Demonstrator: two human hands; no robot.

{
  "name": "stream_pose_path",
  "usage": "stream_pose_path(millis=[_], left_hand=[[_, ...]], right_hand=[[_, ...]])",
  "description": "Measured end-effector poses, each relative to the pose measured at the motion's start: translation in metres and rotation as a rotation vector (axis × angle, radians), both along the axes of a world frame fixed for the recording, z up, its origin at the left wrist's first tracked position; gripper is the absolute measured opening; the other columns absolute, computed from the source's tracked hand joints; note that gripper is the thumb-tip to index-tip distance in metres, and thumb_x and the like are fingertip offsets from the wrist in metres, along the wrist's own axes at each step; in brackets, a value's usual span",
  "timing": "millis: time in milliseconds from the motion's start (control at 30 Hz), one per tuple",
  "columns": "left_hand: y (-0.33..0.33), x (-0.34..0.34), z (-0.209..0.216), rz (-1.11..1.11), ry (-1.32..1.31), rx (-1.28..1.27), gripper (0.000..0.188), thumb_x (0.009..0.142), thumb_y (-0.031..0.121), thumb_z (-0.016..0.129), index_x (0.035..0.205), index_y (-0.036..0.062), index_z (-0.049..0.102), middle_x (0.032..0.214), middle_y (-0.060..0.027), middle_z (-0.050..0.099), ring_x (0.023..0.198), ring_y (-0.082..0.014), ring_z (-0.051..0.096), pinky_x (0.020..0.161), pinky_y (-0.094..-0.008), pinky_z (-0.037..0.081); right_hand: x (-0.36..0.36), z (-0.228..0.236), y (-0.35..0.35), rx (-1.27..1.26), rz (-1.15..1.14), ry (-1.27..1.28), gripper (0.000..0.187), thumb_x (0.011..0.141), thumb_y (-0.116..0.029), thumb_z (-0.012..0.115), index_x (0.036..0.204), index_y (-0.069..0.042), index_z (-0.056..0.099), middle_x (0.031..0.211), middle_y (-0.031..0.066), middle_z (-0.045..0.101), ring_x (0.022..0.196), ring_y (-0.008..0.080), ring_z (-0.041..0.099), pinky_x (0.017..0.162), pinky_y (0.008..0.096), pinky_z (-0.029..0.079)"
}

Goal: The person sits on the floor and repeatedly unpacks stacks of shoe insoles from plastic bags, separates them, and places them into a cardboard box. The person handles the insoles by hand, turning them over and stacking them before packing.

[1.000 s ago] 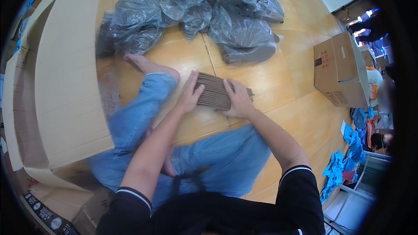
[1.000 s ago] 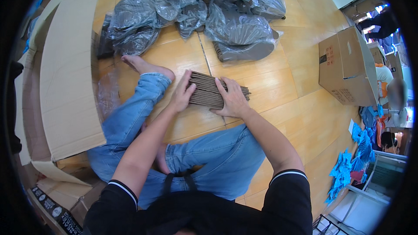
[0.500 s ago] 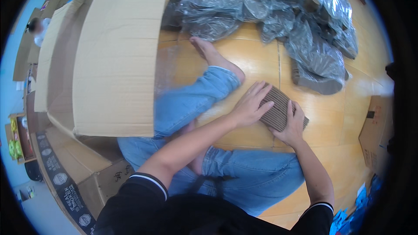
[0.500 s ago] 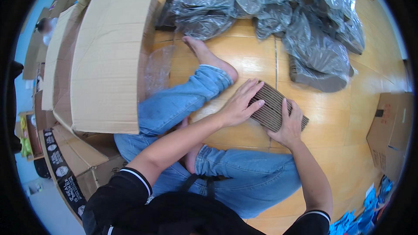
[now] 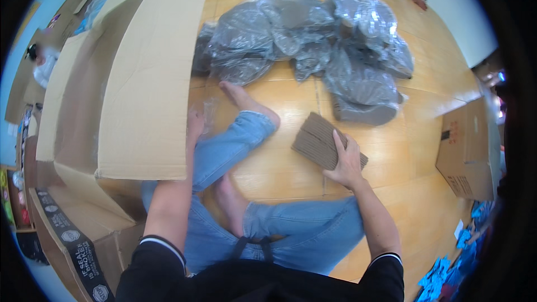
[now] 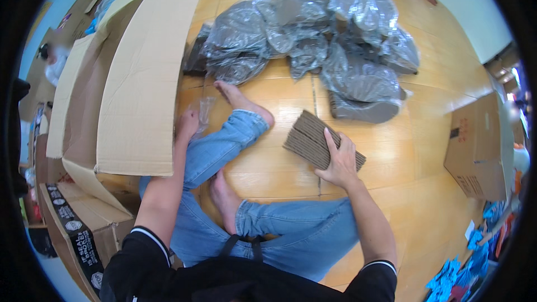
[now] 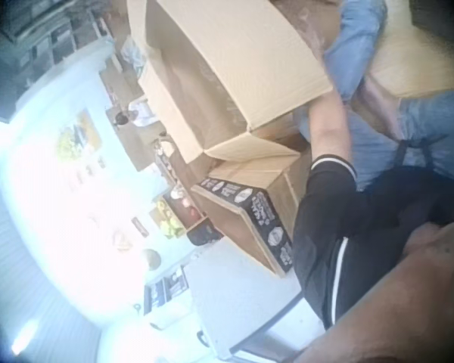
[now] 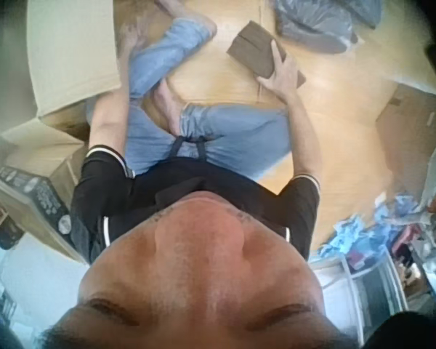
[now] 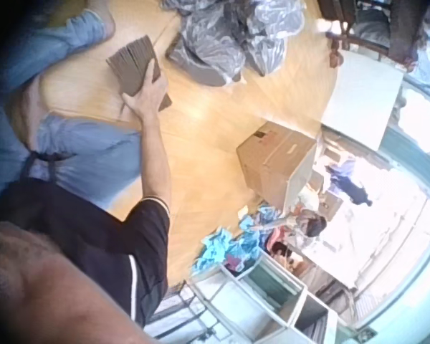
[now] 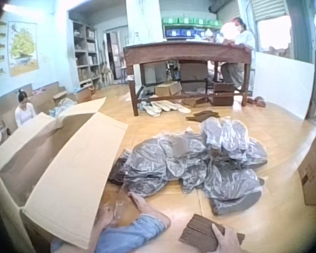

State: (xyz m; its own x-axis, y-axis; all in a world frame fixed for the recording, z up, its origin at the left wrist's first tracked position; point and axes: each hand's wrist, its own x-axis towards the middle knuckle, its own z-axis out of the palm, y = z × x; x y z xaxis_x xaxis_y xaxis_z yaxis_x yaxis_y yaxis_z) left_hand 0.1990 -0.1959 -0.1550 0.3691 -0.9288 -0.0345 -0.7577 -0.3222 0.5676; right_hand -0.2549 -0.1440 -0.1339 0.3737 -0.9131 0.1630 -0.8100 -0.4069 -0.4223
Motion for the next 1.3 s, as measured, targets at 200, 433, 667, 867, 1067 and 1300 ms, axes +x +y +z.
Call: stream_pose_path(millis=[200, 433, 667, 867, 1067, 1300], left_hand=[[0.060, -0.119, 0.103, -0.392, 0.042, -0.447, 0.017, 0.091, 0.017, 0.061, 0.083, 0.0021, 0.060, 0.081, -0.0162, 0.060, 0.077, -0.0394, 0.059, 0.067, -0.0453, 0.046], [0.097, -0.168, 0.157, -0.697, 0.206, -0.391, 0.017, 0.084, 0.000, 0.060, 0.101, -0.0007, 0.061, 0.097, -0.0156, 0.060, 0.089, -0.0329, 0.060, 0.078, -0.0376, 0.048], [0.096, -0.210, 0.156, -0.972, 0.226, -0.294, 0.036, 0.084, 0.000, 0.056, 0.120, 0.0024, 0.056, 0.116, -0.0166, 0.058, 0.108, -0.0361, 0.058, 0.090, -0.0403, 0.047], [0.105, -0.239, 0.165, -1.206, 0.414, -0.115, 0.036, 0.082, 0.001, 0.056, 0.118, 0.0012, 0.060, 0.117, -0.0171, 0.063, 0.110, -0.0332, 0.059, 0.093, -0.0367, 0.048], [0.110, -0.256, 0.183, -1.353, 0.318, -0.051, 0.040, 0.084, -0.003, 0.047, 0.122, 0.0000, 0.060, 0.123, -0.0186, 0.060, 0.109, -0.0341, 0.059, 0.093, -0.0395, 0.047], [0.124, -0.314, 0.188, -1.491, 0.443, -0.129, 0.044, 0.085, -0.003, 0.050, 0.129, -0.0024, 0.053, 0.129, -0.0213, 0.055, 0.113, -0.0354, 0.057, 0.098, -0.0388, 0.045]], right_hand=[[0.028, 0.084, 0.068, 0.204, -0.238, -1.329, 0.114, 0.065, -0.026, 0.077, 0.155, -0.008, 0.008, 0.136, 0.0180, 0.040, 0.122, 0.0314, 0.046, 0.105, 0.0399, 0.038], [0.039, 0.136, 0.184, 0.543, -0.440, -1.834, 0.058, 0.068, -0.032, 0.070, 0.115, 0.001, 0.056, 0.101, 0.0116, 0.064, 0.089, 0.0213, 0.064, 0.077, 0.0329, 0.053], [0.047, 0.191, 0.236, 0.700, -0.326, -1.720, 0.071, 0.067, -0.029, 0.071, 0.127, 0.003, 0.049, 0.112, 0.0129, 0.060, 0.102, 0.0218, 0.060, 0.087, 0.0332, 0.049], [0.049, 0.197, 0.242, 0.525, -0.432, -1.446, 0.088, 0.066, -0.028, 0.071, 0.140, 0.003, 0.034, 0.124, 0.0123, 0.052, 0.113, 0.0207, 0.052, 0.095, 0.0321, 0.042], [0.010, 0.198, 0.274, 0.400, -0.784, -1.519, 0.072, 0.068, -0.028, 0.069, 0.129, 0.003, 0.044, 0.112, 0.0124, 0.057, 0.099, 0.0192, 0.059, 0.081, 0.0309, 0.049], [-0.006, 0.218, 0.320, 0.501, -0.709, -1.566, 0.086, 0.067, -0.024, 0.072, 0.140, 0.005, 0.036, 0.126, 0.0171, 0.053, 0.115, 0.0237, 0.054, 0.095, 0.0330, 0.043]])
